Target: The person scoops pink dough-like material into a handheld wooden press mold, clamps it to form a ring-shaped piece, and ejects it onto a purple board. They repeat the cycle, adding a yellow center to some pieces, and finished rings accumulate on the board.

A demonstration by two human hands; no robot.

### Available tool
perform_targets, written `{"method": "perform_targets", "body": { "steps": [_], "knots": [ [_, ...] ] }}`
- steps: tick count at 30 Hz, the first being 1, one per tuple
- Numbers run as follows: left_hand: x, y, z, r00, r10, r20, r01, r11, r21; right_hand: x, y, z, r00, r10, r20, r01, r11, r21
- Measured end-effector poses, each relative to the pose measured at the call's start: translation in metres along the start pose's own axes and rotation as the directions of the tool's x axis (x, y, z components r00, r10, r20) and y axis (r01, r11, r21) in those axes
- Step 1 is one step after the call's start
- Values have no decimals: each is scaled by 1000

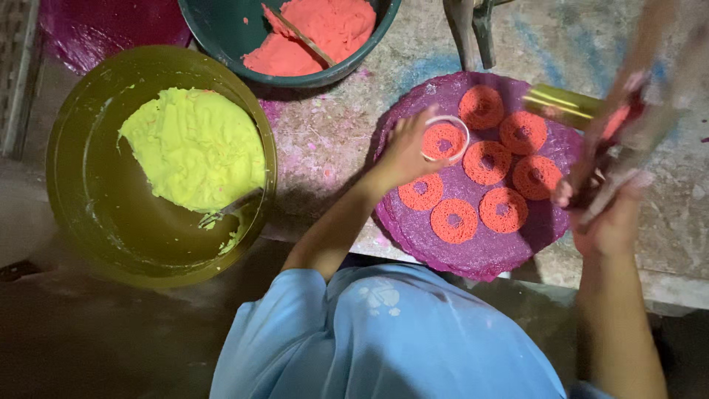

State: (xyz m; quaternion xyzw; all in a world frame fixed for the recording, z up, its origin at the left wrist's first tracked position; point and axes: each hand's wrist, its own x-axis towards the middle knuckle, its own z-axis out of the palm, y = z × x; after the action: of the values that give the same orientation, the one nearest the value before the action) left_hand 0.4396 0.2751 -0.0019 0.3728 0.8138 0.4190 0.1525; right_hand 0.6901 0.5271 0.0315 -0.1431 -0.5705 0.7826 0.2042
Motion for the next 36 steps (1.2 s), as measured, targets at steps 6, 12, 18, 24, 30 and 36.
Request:
{"method": "perform_targets", "body": {
  "steps": [6,12,18,24,30,36],
  "knots": [
    [-56,-52,-72,963,11,-268,13,996,87,-20,13,-98,840,-276,-466,-234,591,-772],
    [-128,-88,-67,927,-148,-344,251,927,278,-17,28,-135,830,-499,-249,-333,-84,-939],
    [-151,-107,-52,929,-165,-333,285,890,356,30,25,-88,840,-496,-219,-369,-229,-901],
    [-149,-112,-61,932,58,-358,69,941,332,204,45,63,892,-442,100,187,159,-969],
    [-142,-80,-93,930,121,-348,1,944,331,300,60,180,963,-19,-270,-270,-5,-963],
    [-131,-56,-113,912,143,-386,-54,971,232,311,45,182,952,-288,-101,-98,23,-995]
  ]
}}
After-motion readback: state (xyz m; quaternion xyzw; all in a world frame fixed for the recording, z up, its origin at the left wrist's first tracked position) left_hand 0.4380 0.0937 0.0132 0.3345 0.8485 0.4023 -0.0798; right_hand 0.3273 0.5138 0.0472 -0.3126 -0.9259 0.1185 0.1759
